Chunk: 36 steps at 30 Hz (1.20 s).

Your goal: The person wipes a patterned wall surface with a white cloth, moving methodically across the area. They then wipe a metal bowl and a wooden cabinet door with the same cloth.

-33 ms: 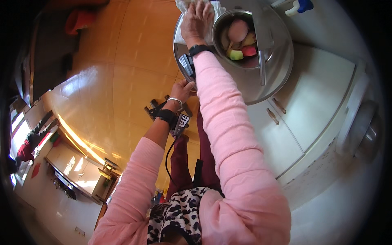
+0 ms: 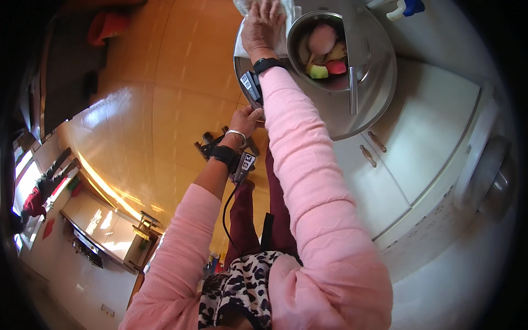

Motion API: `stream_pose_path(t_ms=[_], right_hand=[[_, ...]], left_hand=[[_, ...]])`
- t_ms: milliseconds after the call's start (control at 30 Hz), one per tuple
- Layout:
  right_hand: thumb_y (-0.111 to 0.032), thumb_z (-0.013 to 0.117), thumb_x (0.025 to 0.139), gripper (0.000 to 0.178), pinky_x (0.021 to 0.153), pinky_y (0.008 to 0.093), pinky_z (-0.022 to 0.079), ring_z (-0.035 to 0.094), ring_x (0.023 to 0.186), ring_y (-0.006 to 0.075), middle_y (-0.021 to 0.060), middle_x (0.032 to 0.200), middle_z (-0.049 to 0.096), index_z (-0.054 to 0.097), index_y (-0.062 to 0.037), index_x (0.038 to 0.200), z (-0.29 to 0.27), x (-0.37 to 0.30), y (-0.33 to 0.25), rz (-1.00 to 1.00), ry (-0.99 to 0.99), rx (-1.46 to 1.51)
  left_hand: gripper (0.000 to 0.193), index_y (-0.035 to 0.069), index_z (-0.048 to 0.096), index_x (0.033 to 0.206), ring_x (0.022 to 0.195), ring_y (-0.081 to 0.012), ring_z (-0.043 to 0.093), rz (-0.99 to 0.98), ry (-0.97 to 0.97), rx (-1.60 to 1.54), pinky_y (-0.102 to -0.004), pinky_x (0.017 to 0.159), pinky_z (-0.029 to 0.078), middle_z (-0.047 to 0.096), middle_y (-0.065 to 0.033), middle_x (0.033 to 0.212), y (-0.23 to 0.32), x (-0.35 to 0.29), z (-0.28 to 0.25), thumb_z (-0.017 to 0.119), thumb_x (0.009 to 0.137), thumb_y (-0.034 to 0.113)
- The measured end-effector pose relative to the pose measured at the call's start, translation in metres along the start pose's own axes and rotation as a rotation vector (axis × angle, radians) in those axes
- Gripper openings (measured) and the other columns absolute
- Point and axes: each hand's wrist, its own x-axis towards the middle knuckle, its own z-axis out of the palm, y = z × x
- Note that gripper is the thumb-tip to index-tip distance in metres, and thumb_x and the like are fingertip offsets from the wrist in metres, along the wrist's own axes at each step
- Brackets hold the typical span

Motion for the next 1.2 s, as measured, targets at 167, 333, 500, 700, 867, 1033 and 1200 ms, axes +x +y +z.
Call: stream_pose_path(t_ms=[167, 333, 500, 700, 867, 1033, 1200], right_hand=[[-0.026, 0.053, 0.093, 0.043, 0.109, 0.0513, 0.029, 0.034, 0.14, 0.0254, 0.006, 0.147, 0.045, 0.053, -0.0157, 0.135, -0.024, -0.053, 0.005, -0.433, -0.328, -0.035], [-0.031, 0.058, 0.09, 0.043, 0.111, 0.0479, 0.029, 0.038, 0.138, 0.0229, 0.0048, 0.142, 0.051, 0.057, -0.0149, 0.131, -0.078, -0.11, 0.026, -0.528, -0.414, 0.116], [-0.032, 0.06, 0.09, 0.043, 0.111, 0.0477, 0.028, 0.037, 0.139, 0.0228, 0.0042, 0.141, 0.052, 0.059, -0.0132, 0.129, -0.126, -0.169, 0.054, -0.467, -0.484, 0.165], [-0.027, 0.052, 0.093, 0.047, 0.115, 0.0477, 0.022, 0.031, 0.143, 0.023, 0.0046, 0.15, 0.042, 0.05, -0.015, 0.139, -0.191, -0.222, 0.134, -0.326, -0.531, -0.116], [-0.023, 0.056, 0.091, 0.053, 0.113, 0.0538, 0.024, 0.03, 0.142, 0.0318, 0.009, 0.151, 0.039, 0.046, -0.0104, 0.141, -0.214, -0.197, 0.204, 0.023, -0.404, -0.218], [-0.028, 0.044, 0.096, 0.055, 0.113, 0.0537, 0.022, 0.024, 0.145, 0.0301, 0.0083, 0.156, 0.031, 0.036, -0.0107, 0.147, -0.181, -0.112, 0.263, 0.075, -0.29, -0.295], [-0.03, 0.044, 0.097, 0.051, 0.111, 0.0527, 0.026, 0.026, 0.144, 0.027, 0.0037, 0.154, 0.033, 0.039, -0.0156, 0.146, -0.135, -0.033, 0.295, -0.094, -0.25, -0.282]], left_hand=[[0.017, -0.002, 0.062, 0.101, 0.071, -0.0221, 0.069, -0.057, -0.001, -0.039, -0.0304, 0.063, 0.058, 0.069, -0.0103, 0.088, 0.012, -0.006, 0.003, 0.055, 0.096, 0.012], [0.033, 0.005, 0.059, 0.117, 0.091, -0.0246, 0.067, -0.257, -0.126, -0.294, -0.0376, 0.082, 0.05, 0.068, -0.0091, 0.104, 0.013, -0.015, -0.012, 0.048, 0.098, 0.03], [0.05, 0.009, 0.061, 0.107, 0.097, -0.0245, 0.062, -0.366, -0.148, -0.43, -0.04, 0.084, 0.046, 0.066, -0.0095, 0.105, 0.013, 0.0, -0.022, 0.048, 0.093, 0.055], [0.041, 0.007, 0.064, 0.1, 0.083, -0.0206, 0.07, -0.249, 0.035, 0.043, -0.0335, 0.071, 0.05, 0.069, -0.0079, 0.095, 0.026, -0.001, -0.006, 0.048, 0.097, 0.045], [0.038, 0.004, 0.064, 0.096, 0.068, -0.018, 0.069, -0.155, 0.06, 0.129, -0.0244, 0.053, 0.049, 0.07, -0.0082, 0.084, 0.027, -0.001, -0.004, 0.051, 0.098, 0.04], [0.035, 0.006, 0.064, 0.098, 0.061, -0.0135, 0.063, -0.172, 0.08, 0.159, -0.0215, 0.052, 0.048, 0.065, -0.0037, 0.076, 0.024, 0.001, -0.008, 0.051, 0.099, 0.038], [0.035, 0.004, 0.064, 0.098, 0.057, -0.0111, 0.058, -0.137, 0.072, 0.137, -0.0233, 0.052, 0.048, 0.064, -0.0026, 0.078, 0.027, -0.003, -0.009, 0.052, 0.099, 0.037]])
